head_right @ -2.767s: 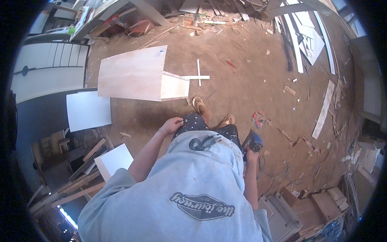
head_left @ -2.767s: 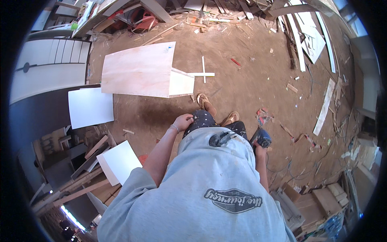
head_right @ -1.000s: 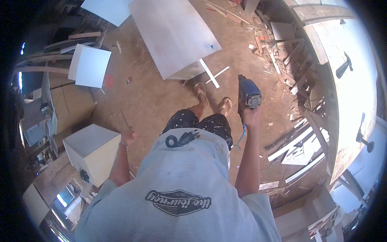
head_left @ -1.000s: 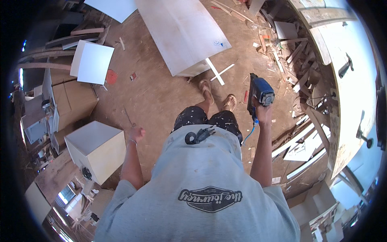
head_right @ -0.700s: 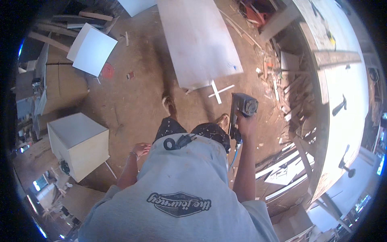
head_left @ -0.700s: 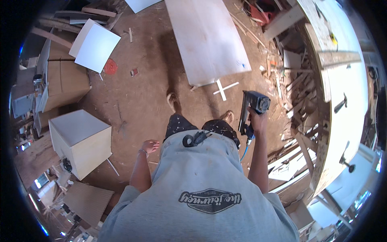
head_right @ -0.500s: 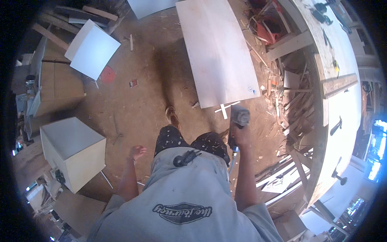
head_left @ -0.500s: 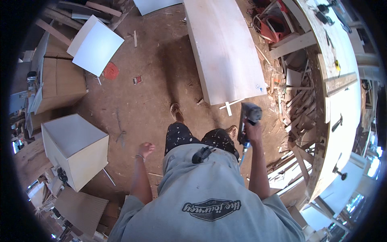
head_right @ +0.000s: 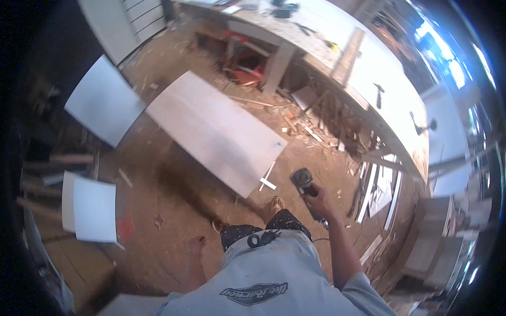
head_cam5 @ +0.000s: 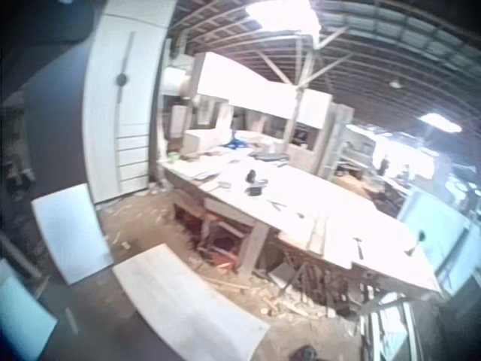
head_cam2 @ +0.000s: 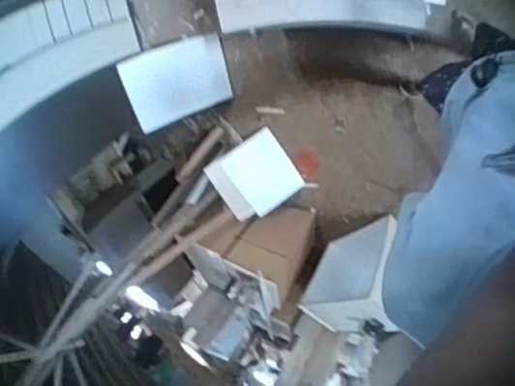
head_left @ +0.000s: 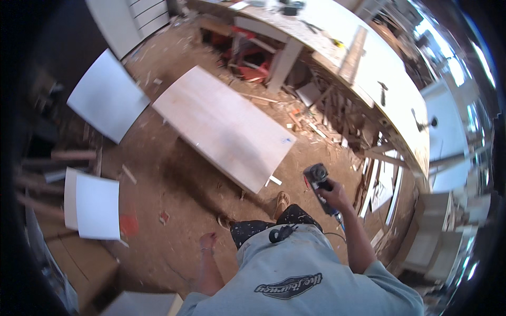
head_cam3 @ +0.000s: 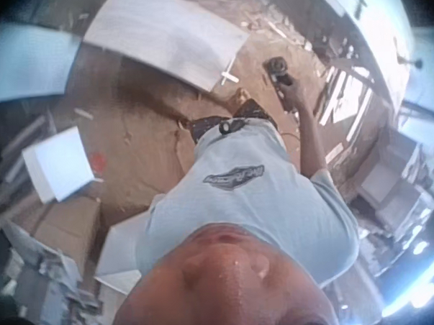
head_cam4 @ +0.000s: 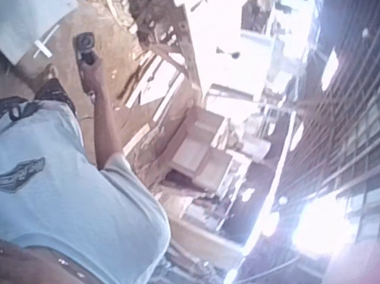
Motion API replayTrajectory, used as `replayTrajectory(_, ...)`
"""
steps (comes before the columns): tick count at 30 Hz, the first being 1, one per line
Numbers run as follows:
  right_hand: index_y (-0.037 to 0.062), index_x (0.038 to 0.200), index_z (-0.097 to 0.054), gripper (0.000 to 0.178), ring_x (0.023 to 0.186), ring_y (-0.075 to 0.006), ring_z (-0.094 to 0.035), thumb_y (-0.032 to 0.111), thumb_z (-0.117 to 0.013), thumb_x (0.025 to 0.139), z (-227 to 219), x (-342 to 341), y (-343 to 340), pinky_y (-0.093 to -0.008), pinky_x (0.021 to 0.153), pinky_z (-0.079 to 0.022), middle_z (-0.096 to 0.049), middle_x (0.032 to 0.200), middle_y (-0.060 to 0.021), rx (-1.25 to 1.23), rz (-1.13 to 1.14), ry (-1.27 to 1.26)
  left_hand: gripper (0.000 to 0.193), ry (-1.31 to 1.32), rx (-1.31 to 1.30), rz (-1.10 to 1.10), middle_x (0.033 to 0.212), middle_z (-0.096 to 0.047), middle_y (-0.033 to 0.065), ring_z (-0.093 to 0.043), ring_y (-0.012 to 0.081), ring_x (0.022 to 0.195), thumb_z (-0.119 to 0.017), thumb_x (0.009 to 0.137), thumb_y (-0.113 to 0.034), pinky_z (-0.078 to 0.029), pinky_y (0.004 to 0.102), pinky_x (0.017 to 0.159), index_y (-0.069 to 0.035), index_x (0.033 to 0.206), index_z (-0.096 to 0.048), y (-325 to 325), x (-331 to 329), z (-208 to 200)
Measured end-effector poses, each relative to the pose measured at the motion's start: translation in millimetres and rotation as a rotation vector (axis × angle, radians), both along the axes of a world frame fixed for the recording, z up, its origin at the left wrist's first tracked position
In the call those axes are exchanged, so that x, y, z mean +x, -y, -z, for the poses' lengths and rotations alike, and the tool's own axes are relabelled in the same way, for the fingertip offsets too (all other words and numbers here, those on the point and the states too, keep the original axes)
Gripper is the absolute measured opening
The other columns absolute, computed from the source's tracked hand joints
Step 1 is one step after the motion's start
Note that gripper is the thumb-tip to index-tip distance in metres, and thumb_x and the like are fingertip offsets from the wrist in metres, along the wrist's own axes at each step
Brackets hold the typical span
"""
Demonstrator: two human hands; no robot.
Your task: The person assembles a wooden box by positioning a plywood panel onto a rectangular wooden frame and securing it with a pneumatic nail gun and a hammer.
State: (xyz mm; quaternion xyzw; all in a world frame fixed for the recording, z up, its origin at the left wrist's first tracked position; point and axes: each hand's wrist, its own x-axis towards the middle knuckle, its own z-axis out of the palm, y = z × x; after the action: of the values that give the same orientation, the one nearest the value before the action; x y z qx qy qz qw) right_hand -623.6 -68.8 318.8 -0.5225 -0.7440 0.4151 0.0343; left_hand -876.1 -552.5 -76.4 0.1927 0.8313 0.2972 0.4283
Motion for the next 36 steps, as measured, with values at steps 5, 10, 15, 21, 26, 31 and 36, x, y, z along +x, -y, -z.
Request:
replayTrajectory(5,0.0029,0.112,-0.067,0.035,0.067,-0.0107,-0.06,0.02,-0.073,0.082,-44,83,-93,-0.0291,0.063,-0.047,-0.066,0.076,-0.0044,0.141,0.329,-0.024,0.019,0.584,0.162,-0.391,0.094,-0.071,0.0092,-0.07,0.0179,0.084,-0.059,0.097,-0.013,-0.056,0.0281,0.073,0.002,0.107,-0.066,-209,15,-66)
replayTrajectory(10,-0.0014,0.111,-0.067,0.035,0.075,-0.0168,-0.063,0.014,-0.071,0.08,-27,201,-268,-0.0334,0.07,-0.05,-0.069,0.082,-0.0088,0.528,0.354,-0.046,0.021,0.297,0.174,-0.278,0.091,-0.071,0.0105,-0.069,0.0175,0.083,-0.059,0.096,-0.014,-0.055,0.0279,0.069,0.001,0.109,-0.065,-314,31,-100)
replayTrajectory(15,-0.0028,0.113,-0.066,0.036,0.083,-0.0277,-0.069,0.013,-0.069,0.08,-9,283,-504,-0.0409,0.075,-0.051,-0.071,0.091,-0.0222,0.654,0.402,0.047,0.024,0.24,-0.131,-0.504,0.091,-0.071,0.012,-0.069,0.0177,0.084,-0.059,0.095,-0.017,-0.055,0.0288,0.069,0.001,0.11,-0.064,-386,64,-90)
replayTrajectory(21,-0.0035,0.11,-0.066,0.036,0.09,-0.0475,-0.065,0.021,-0.068,0.083,65,388,-747,-0.0523,0.076,-0.05,-0.068,0.089,-0.0287,0.826,0.314,0.368,0.037,0.227,-0.441,0.085,0.101,-0.072,0.0117,-0.069,0.0209,0.093,-0.055,0.098,-0.031,-0.053,0.0346,0.084,-0.004,0.121,-0.063,-506,155,-164)
replayTrajectory(26,-0.0054,0.108,-0.066,0.041,0.093,-0.0469,-0.064,0.031,-0.06,0.091,121,415,-818,-0.0549,0.08,-0.049,-0.067,0.095,-0.0302,0.706,0.379,0.436,0.035,0.132,-0.268,0.009,0.105,-0.072,0.0117,-0.068,0.0247,0.097,-0.053,0.097,-0.036,-0.052,0.0361,0.087,-0.01,0.117,-0.067,-575,181,-218)
replayTrajectory(31,-0.0014,0.124,-0.06,0.045,0.099,-0.0442,-0.064,0.032,-0.052,0.095,124,414,-840,-0.0534,0.084,-0.05,-0.066,0.106,-0.0286,0.833,0.301,0.643,0.032,0.038,-0.297,-0.074,0.102,-0.073,0.0121,-0.069,0.0243,0.093,-0.058,0.093,-0.032,-0.052,0.0363,0.085,-0.008,0.11,-0.07,-599,178,-238)
replayTrajectory(36,0.0043,0.135,-0.052,0.046,0.107,-0.042,-0.061,0.029,-0.048,0.096,118,412,-819,-0.0485,0.091,-0.049,-0.061,0.119,-0.0243,0.843,0.257,0.879,0.033,0.086,-0.299,-0.09,0.102,-0.073,0.0137,-0.069,0.0255,0.094,-0.06,0.091,-0.035,-0.053,0.037,0.085,-0.008,0.107,-0.072,-553,192,-213)
